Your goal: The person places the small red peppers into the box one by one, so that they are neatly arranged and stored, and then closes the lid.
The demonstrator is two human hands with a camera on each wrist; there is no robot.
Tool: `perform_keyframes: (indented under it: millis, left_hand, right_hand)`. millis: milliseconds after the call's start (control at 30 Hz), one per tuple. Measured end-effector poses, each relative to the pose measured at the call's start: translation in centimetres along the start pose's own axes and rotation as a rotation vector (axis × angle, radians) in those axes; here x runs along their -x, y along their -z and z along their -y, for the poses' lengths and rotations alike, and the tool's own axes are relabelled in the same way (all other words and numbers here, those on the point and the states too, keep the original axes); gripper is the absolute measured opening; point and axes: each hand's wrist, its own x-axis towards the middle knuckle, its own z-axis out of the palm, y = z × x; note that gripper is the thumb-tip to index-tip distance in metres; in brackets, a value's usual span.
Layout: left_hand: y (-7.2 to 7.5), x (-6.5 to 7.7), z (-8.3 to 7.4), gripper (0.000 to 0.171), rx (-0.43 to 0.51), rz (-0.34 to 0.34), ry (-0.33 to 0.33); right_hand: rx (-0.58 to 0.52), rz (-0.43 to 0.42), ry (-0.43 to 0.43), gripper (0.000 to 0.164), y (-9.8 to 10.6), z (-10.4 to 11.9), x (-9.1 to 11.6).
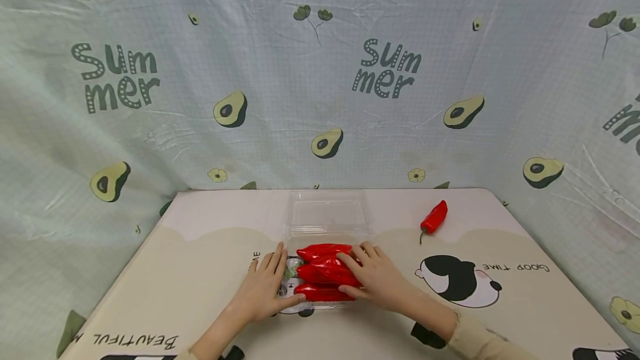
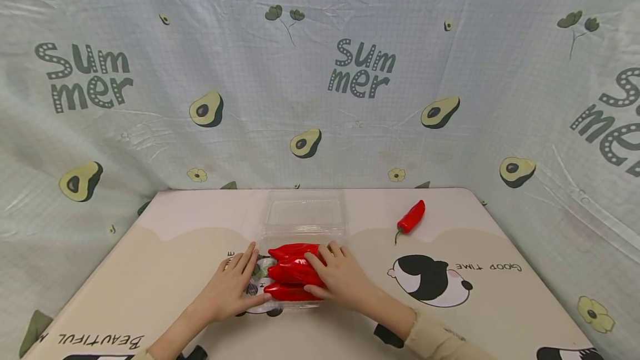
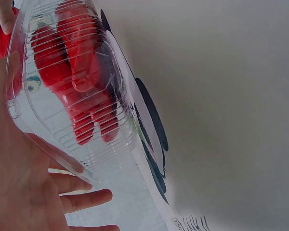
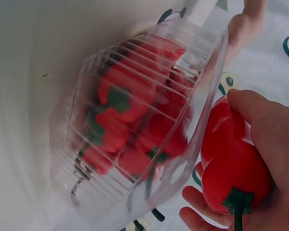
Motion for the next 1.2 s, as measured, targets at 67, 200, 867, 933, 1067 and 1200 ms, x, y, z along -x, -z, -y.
perform_keyframes:
  millis: [67, 200, 867, 933, 1067, 1200]
  left_hand:
    - [0.0, 0.0, 0.0, 0.098, 0.001, 0.000, 0.000]
    - [0.0, 0.0, 0.0, 0.098, -0.001, 0.000, 0.000]
    - [0.0, 0.0, 0.0, 0.098, -0.010, -0.007, -0.007]
    - [0.0, 0.0, 0.0, 0.098, -0.011, -0.006, -0.007]
    - [0.0, 0.0, 0.0, 0.098, -0.009, -0.004, -0.005]
    - [-0.1, 0.0, 0.0, 0.098, -0.007, -0.004, -0.003]
  right_hand:
    - [0.011, 0.004, 0.015, 0.056, -0.1, 0.1, -0.1]
    - [0.020, 0.009, 0.038, 0.056, -0.3, 0.4, -0.3]
    - [0.064, 0.015, 0.106, 0.055, -1.2, 1.8, -1.1]
    - [0.059, 0.017, 0.106, 0.054, -1.2, 1.8, -1.1]
    - [0.069, 0.005, 0.117, 0.055, -1.3, 2.0, -1.2]
    - [0.077, -0.012, 0.123, 0.054, -1.4, 2.1, -1.2]
